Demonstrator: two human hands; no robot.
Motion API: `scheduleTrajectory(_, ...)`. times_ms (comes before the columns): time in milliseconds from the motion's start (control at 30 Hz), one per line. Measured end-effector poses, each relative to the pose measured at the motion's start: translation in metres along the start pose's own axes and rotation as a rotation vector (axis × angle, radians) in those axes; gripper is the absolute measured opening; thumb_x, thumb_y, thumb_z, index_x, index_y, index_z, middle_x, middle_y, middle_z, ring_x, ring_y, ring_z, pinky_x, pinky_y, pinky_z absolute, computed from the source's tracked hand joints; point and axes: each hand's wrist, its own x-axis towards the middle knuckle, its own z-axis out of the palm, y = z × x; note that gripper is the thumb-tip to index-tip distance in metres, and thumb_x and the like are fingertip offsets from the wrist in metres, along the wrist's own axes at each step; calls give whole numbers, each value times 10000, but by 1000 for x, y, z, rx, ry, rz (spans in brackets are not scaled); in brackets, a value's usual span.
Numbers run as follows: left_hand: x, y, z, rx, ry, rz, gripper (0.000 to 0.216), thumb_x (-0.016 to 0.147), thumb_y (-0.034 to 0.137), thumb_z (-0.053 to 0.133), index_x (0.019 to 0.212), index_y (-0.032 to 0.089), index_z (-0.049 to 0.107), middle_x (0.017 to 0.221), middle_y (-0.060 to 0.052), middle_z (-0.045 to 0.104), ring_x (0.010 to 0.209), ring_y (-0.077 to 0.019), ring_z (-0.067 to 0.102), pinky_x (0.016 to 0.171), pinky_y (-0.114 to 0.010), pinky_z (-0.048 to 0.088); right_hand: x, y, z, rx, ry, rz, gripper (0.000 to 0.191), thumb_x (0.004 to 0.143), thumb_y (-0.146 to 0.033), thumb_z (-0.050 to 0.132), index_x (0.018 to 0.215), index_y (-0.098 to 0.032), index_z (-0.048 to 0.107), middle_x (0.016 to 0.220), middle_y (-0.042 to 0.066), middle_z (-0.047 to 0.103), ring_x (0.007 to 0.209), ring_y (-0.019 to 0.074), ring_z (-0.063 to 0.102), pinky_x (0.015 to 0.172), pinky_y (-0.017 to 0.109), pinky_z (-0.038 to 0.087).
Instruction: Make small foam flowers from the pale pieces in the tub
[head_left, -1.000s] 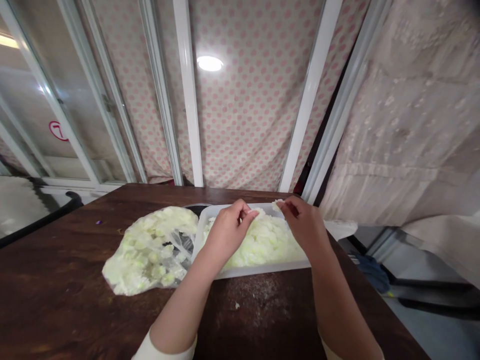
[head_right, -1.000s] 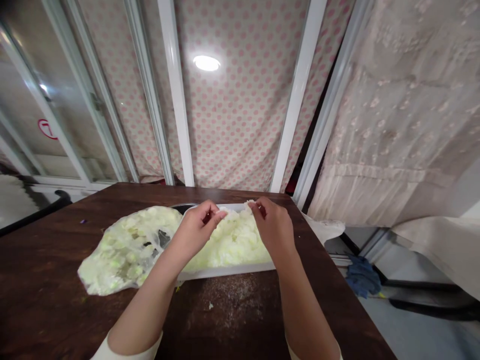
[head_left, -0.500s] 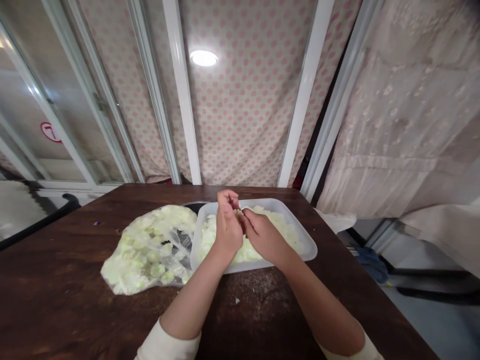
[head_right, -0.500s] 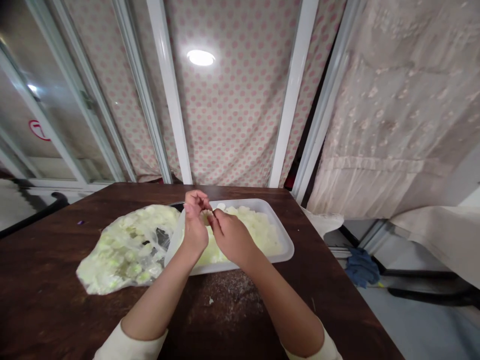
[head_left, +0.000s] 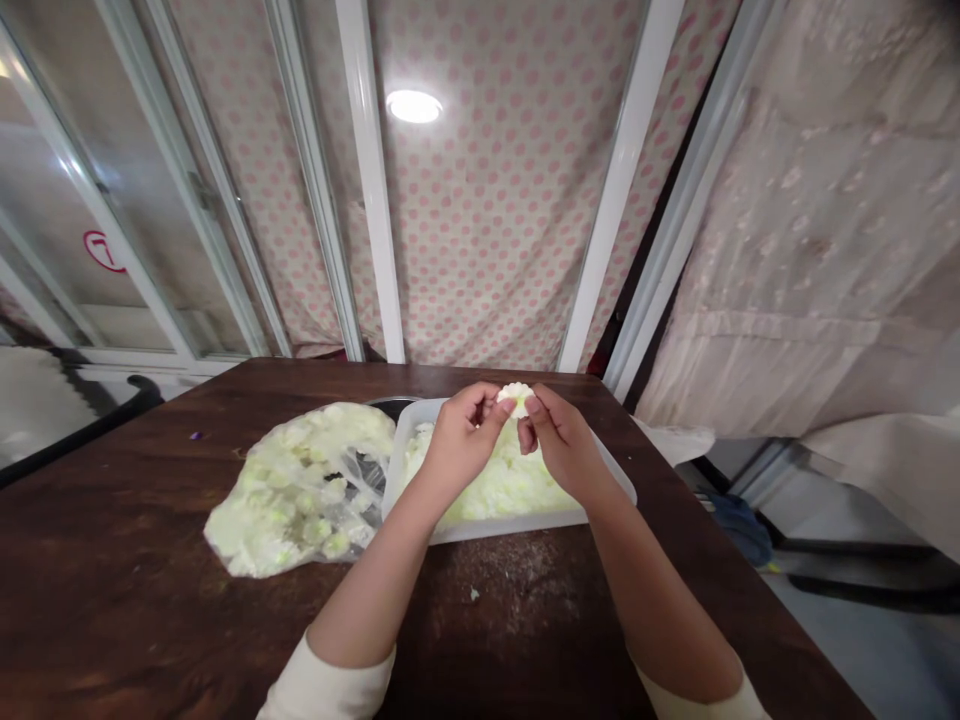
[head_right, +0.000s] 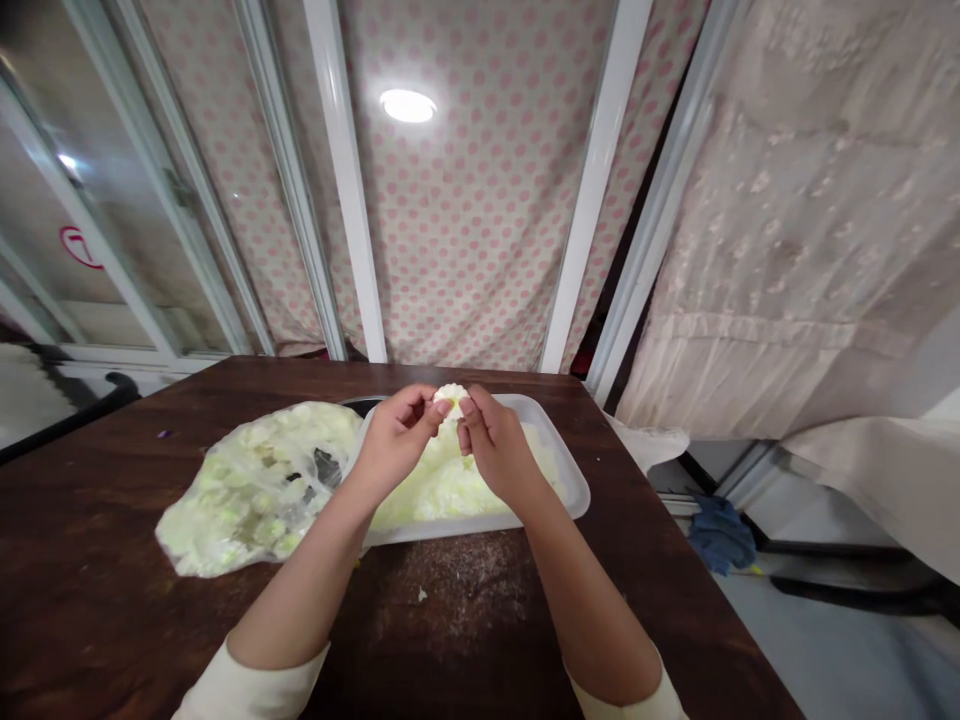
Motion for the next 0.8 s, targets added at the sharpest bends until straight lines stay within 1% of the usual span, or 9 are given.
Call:
scheduleTrajectory(133,-4,5,-1,-212,-114,-12,255,787,412,514,744,161,536,567,23,458,527,-86,433,506,-202,373,0,2,4,406,-154,105,301,873,-485,319,763,-215,395,454,-77,339,412,94,378,457,233,333)
scheduleTrajectory(200,-5,5,0,-293,-154,-29,298,775,457,509,701,169,494,587,17,470,536,-94,450,510,-213,389,0,3,7,496,-215,174,307,863,-501,320,741,-224,370,441,-87,291,399,93,348,452,237,334)
scheduleTrajectory(267,-5,6,2,-339,-154,-46,336,764,494,499,665,178,443,590,20,464,529,-96,448,505,-219,385,1,6,9,512,-214,199,316,856,-500,342,702,-224,340,443,-89,285,404,87,329,457,235,332)
scheduleTrajectory(400,-2,5,5,-324,-120,-41,355,778,488,483,619,186,385,522,44,357,484,-87,372,490,-216,336,3,12,10,452,-125,160,330,861,-472,366,663,-209,354,453,-80,314,424,77,329,464,224,312)
scheduleTrajectory(500,0,1,5,-274,-107,-17,333,814,421,459,607,178,364,536,46,328,508,-82,336,511,-212,310,4,13,6,250,-35,137,351,854,-459,395,628,-190,398,503,-45,413,485,83,404,512,230,348)
scheduleTrajectory(533,1,-1,5,-255,-115,-11,326,825,403,448,609,175,359,545,45,330,519,-81,333,519,-211,303,4,12,4,191,-10,123,335,845,-456,415,646,-186,421,540,-31,450,520,90,437,537,234,365)
scheduleTrajectory(600,3,-5,4,-209,-142,-1,320,842,384,423,614,172,348,557,44,333,539,-82,334,532,-211,293,5,12,0,161,-2,89,284,835,-442,438,715,-186,452,600,-16,492,577,106,480,580,245,389)
scheduleTrajectory(700,4,-10,4,-53,-145,4,324,855,377,401,619,170,323,578,43,328,565,-86,335,541,-215,276,5,12,-4,122,-27,58,259,849,-406,427,702,-193,420,585,-23,479,565,105,463,570,245,378)
scheduleTrajectory(800,4,-13,2,154,-147,19,322,867,367,378,622,168,311,593,39,345,585,-92,353,554,-223,269,4,12,-5,-30,-3,63,300,868,-377,398,631,-197,358,542,-37,415,513,92,389,509,231,317)
